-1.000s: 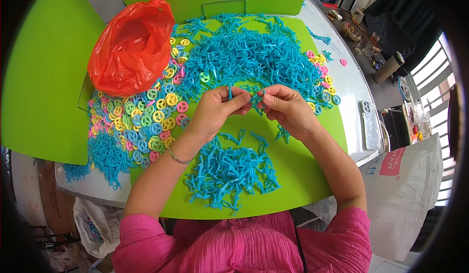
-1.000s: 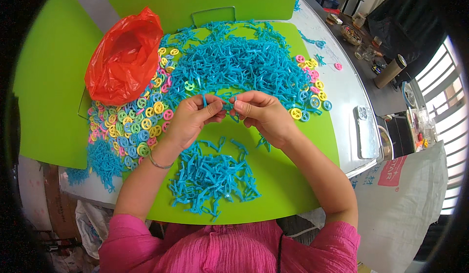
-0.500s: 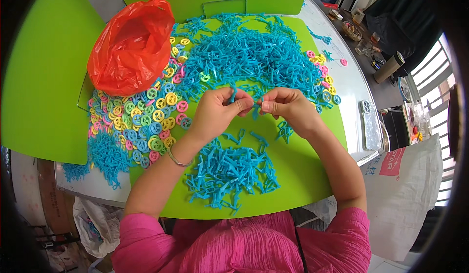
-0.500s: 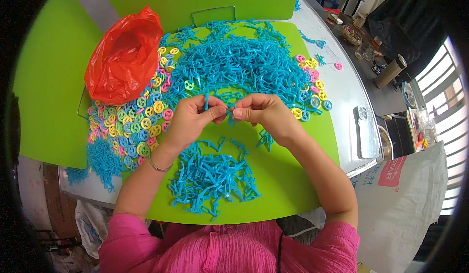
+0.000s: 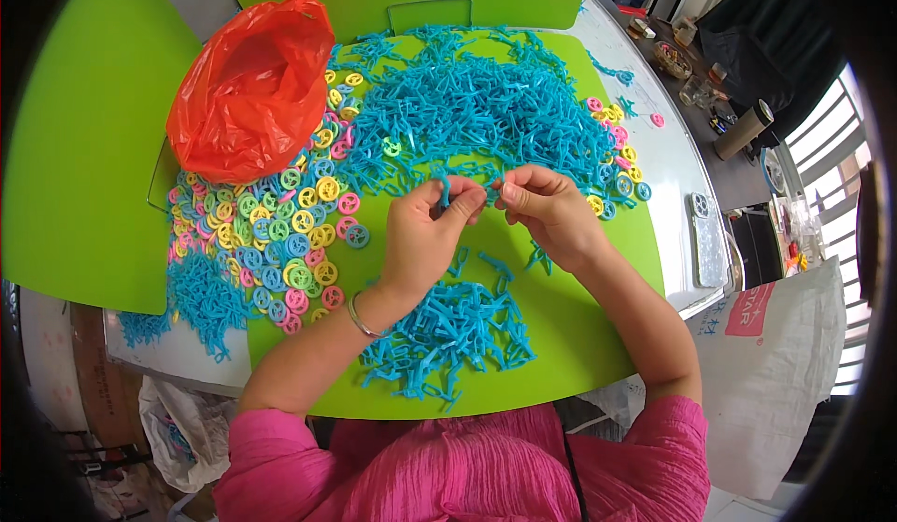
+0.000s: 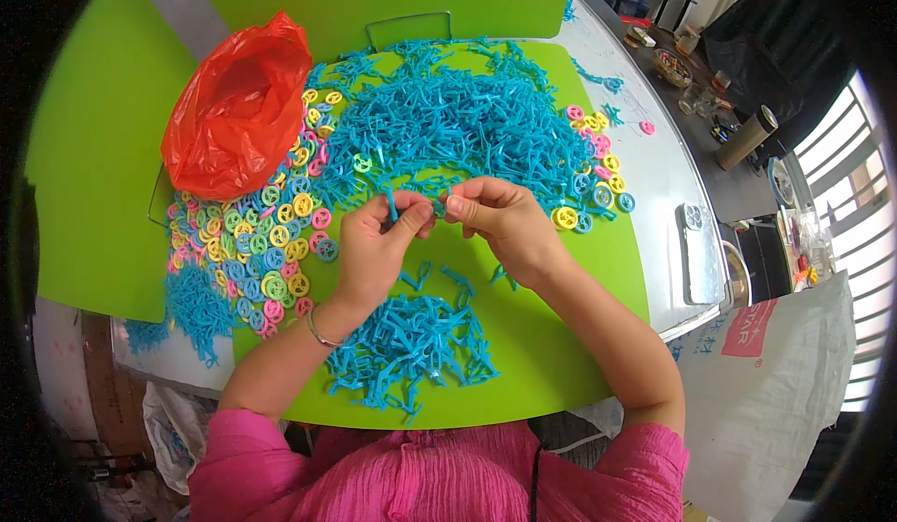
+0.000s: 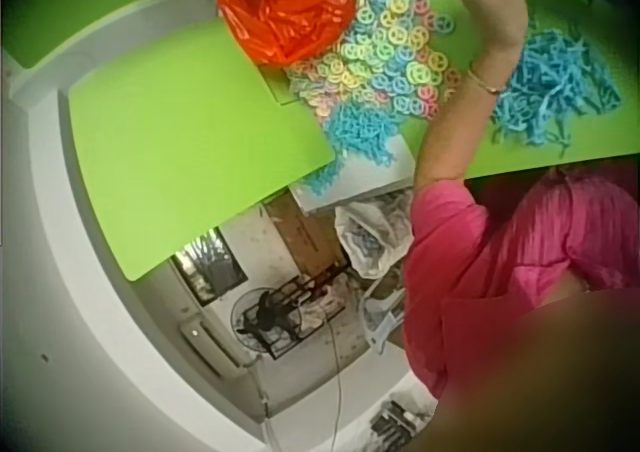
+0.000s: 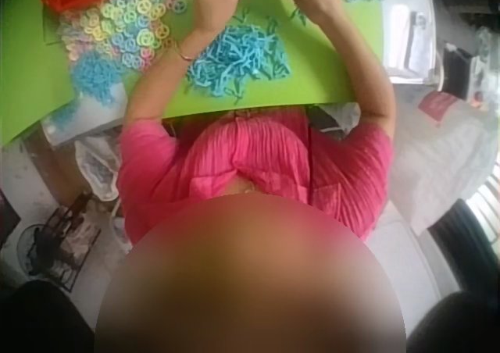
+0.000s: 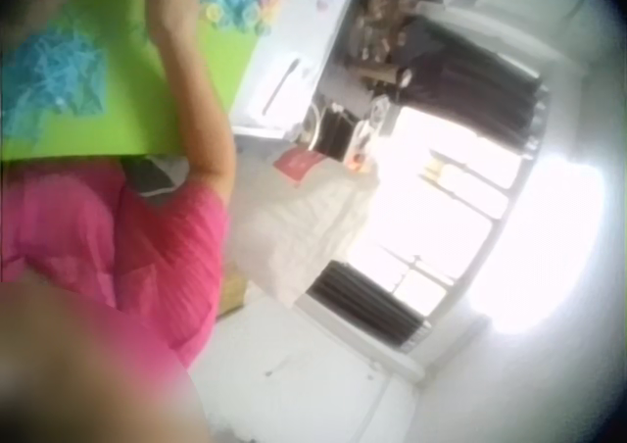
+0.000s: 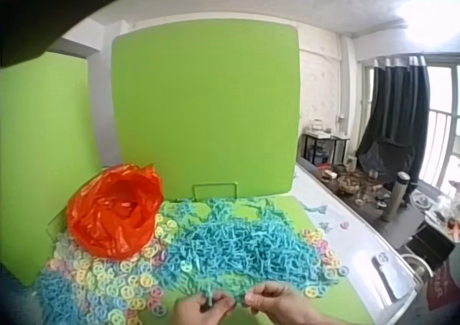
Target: Connecting colorful smiley-face plastic links while sorting them from blue shredded paper filler on a workbench.
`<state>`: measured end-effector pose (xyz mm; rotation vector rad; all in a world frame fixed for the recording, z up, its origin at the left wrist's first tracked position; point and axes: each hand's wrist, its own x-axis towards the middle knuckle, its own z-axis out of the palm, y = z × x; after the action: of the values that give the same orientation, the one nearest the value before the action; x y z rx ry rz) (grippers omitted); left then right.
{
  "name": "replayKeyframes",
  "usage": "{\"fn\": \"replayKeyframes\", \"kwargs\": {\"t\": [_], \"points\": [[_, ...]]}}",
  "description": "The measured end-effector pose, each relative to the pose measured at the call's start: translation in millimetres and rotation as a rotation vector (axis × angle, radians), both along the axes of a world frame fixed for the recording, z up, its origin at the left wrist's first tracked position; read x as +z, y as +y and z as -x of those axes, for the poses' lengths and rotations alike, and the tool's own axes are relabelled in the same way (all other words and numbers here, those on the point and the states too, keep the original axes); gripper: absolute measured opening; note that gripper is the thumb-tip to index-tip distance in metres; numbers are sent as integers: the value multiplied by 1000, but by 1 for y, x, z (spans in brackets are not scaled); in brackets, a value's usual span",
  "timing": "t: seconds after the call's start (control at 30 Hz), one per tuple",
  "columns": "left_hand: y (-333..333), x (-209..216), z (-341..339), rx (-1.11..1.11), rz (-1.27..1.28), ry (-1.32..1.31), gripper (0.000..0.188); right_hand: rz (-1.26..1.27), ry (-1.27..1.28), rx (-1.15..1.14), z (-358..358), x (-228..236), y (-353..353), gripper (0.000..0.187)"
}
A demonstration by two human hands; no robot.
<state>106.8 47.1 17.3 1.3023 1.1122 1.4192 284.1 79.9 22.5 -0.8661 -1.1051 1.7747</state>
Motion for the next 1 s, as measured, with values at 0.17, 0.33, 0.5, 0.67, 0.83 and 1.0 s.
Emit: {"fn": "replayKeyframes", "kwargs": {"t": [0.17,0.33,0.5,0.67,0.83,1.0], "points": [[6,10,12,-91,55,143,12,-21,-209,173,-11,5,6,11],[-1,-5,-1,-52,54,7,13,1,-55,80,-4,-3,0,10],[0,-4,1,0,33,-84,12,-15,-28,23,-1,4,1,11],[1,4,7,-55,59,161,13,-2,-143,145,-10,0,3,12],[6,6,4,-90,123,-79,19,19,-34,61,-5,8,2,13],[19,12,24,-213,319,-398,31,-103,-230,58,-12,25,-6,13]]}}
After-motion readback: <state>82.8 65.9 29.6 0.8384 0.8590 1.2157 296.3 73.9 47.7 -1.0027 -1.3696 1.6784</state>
